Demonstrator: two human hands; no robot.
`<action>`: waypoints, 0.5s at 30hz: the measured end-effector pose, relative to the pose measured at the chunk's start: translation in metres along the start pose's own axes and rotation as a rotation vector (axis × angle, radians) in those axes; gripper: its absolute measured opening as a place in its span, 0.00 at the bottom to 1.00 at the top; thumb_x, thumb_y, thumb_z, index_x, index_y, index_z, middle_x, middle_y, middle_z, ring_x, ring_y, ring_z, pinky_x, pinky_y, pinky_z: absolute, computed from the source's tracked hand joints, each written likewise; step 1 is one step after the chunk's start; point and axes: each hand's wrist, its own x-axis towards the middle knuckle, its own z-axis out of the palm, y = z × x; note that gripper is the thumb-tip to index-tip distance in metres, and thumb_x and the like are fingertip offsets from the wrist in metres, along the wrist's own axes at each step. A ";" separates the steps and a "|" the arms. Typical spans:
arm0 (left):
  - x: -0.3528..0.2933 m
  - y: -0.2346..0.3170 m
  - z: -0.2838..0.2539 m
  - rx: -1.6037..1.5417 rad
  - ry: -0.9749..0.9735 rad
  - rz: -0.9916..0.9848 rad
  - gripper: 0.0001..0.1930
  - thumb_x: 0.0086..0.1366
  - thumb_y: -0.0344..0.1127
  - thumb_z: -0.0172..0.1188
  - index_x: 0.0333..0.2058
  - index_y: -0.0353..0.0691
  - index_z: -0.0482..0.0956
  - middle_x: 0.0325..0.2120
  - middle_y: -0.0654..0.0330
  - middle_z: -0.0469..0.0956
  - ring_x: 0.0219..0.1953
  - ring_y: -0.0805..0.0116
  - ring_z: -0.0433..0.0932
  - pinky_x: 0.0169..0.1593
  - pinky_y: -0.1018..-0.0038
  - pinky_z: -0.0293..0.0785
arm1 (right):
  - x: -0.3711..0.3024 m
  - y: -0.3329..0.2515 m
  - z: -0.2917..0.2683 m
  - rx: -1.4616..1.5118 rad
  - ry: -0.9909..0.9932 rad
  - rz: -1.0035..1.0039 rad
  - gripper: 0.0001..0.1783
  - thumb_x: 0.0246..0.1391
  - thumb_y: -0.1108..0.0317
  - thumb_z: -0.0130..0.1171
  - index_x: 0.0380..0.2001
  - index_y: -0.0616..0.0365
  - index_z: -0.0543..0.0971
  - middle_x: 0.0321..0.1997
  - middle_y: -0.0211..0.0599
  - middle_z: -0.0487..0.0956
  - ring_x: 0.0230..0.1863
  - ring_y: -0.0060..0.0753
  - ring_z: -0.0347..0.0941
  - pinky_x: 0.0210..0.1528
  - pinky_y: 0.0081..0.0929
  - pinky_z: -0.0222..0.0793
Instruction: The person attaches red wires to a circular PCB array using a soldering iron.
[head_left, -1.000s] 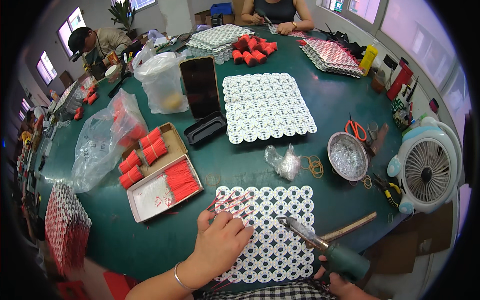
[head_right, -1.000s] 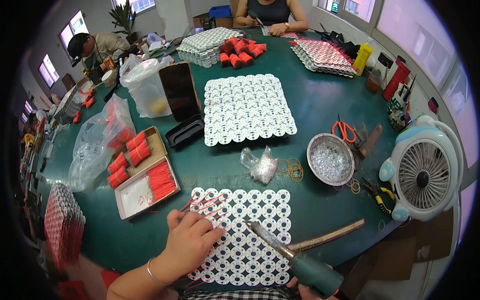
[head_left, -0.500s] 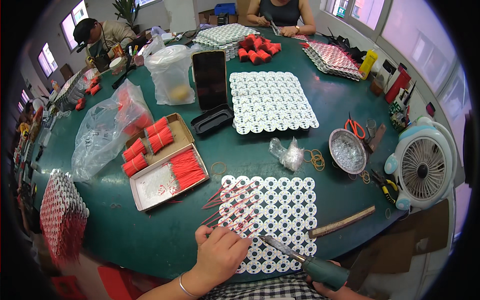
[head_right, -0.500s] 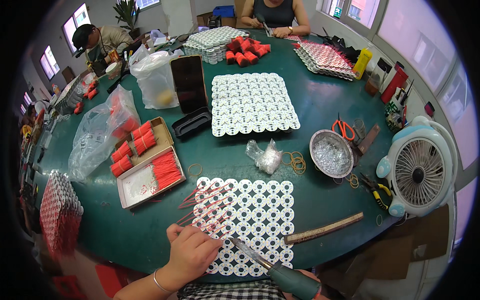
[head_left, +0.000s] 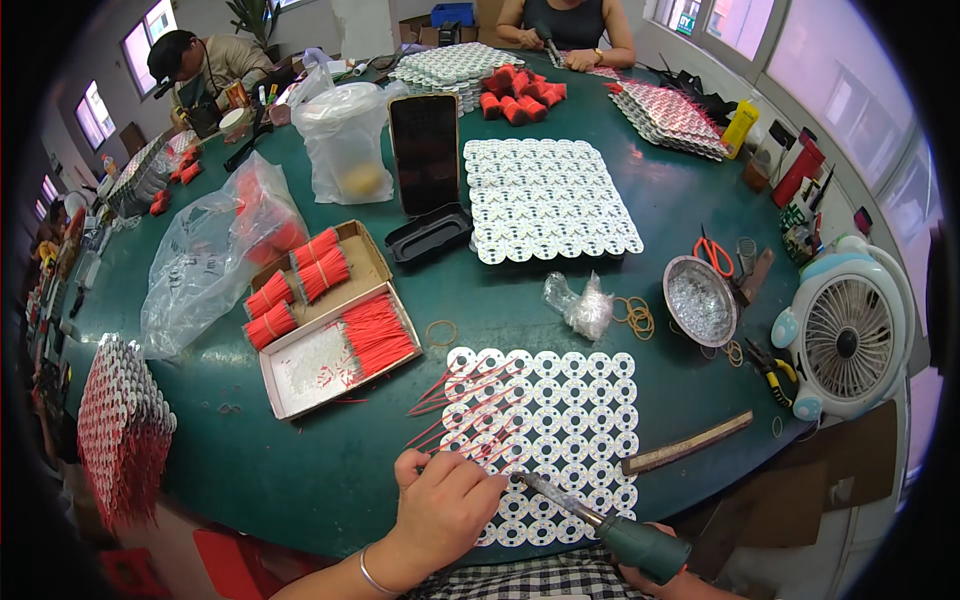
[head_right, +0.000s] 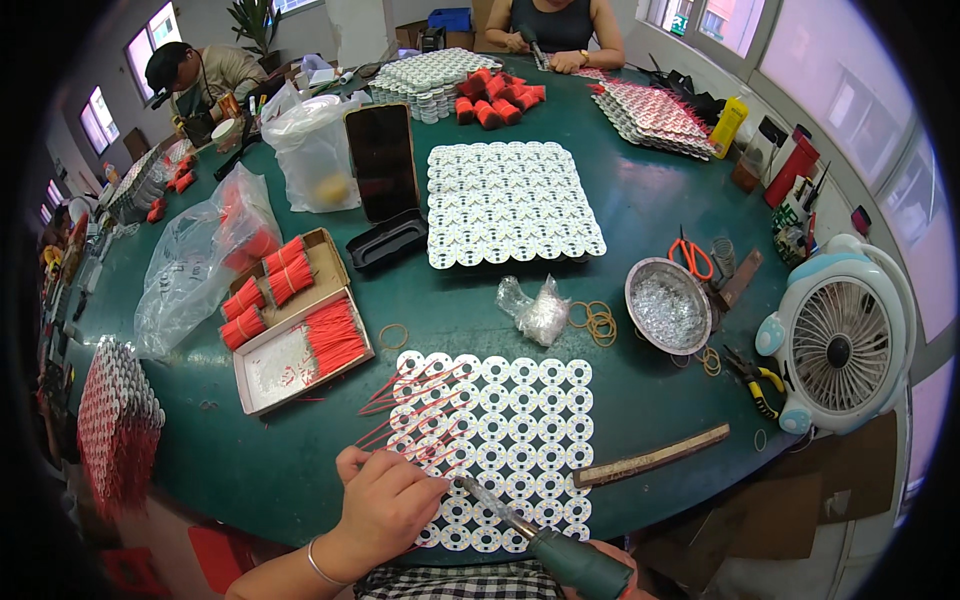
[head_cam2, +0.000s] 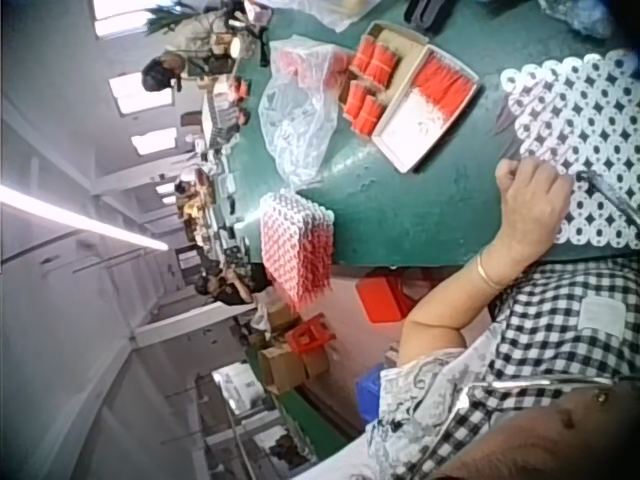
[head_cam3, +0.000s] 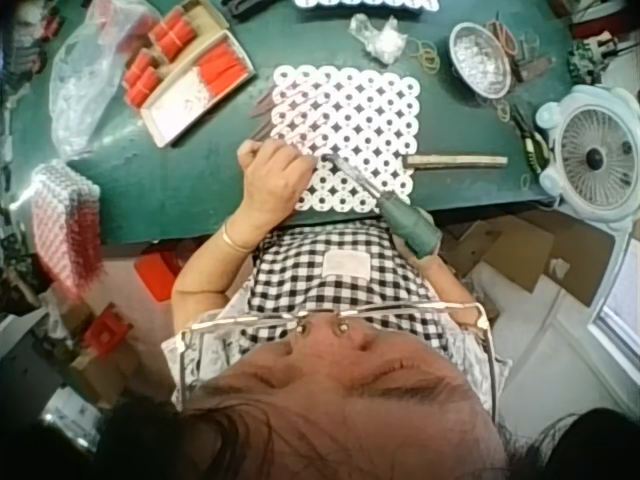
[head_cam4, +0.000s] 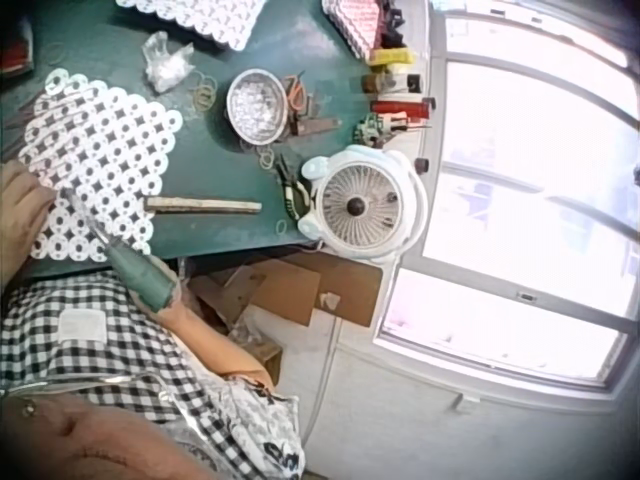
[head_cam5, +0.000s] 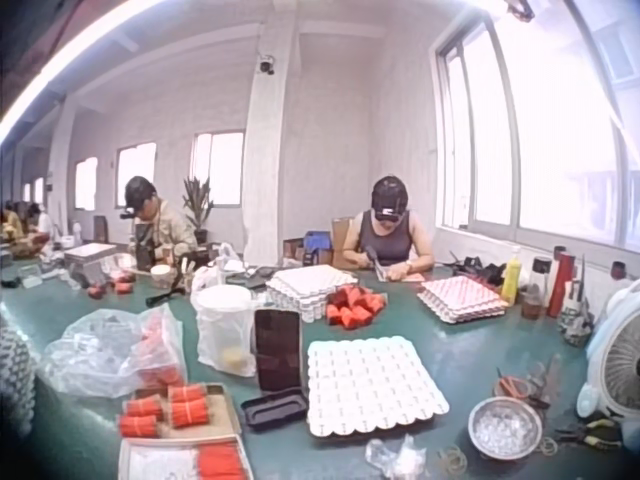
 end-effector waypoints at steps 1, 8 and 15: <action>0.000 0.000 0.000 0.004 0.001 0.001 0.06 0.44 0.33 0.59 0.25 0.51 0.77 0.20 0.74 0.69 0.30 0.76 0.68 0.42 0.68 0.53 | -0.001 0.000 0.002 0.089 0.047 0.008 0.28 0.40 0.69 0.65 0.46 0.63 0.67 0.40 0.40 0.75 0.39 0.35 0.73 0.42 0.31 0.68; 0.002 0.001 0.001 0.001 0.039 0.032 0.09 0.39 0.33 0.64 0.24 0.51 0.77 0.19 0.74 0.69 0.28 0.74 0.67 0.39 0.68 0.53 | -0.022 0.032 -0.017 0.608 -0.003 0.840 0.23 0.52 0.58 0.51 0.48 0.61 0.65 0.38 0.41 0.74 0.28 0.33 0.75 0.32 0.30 0.71; 0.004 0.004 -0.003 0.058 0.035 0.031 0.07 0.41 0.33 0.64 0.22 0.51 0.77 0.20 0.73 0.69 0.28 0.74 0.67 0.38 0.69 0.53 | 0.068 -0.017 0.014 1.023 0.350 0.312 0.33 0.50 0.54 0.52 0.55 0.62 0.57 0.50 0.48 0.68 0.44 0.41 0.69 0.47 0.43 0.67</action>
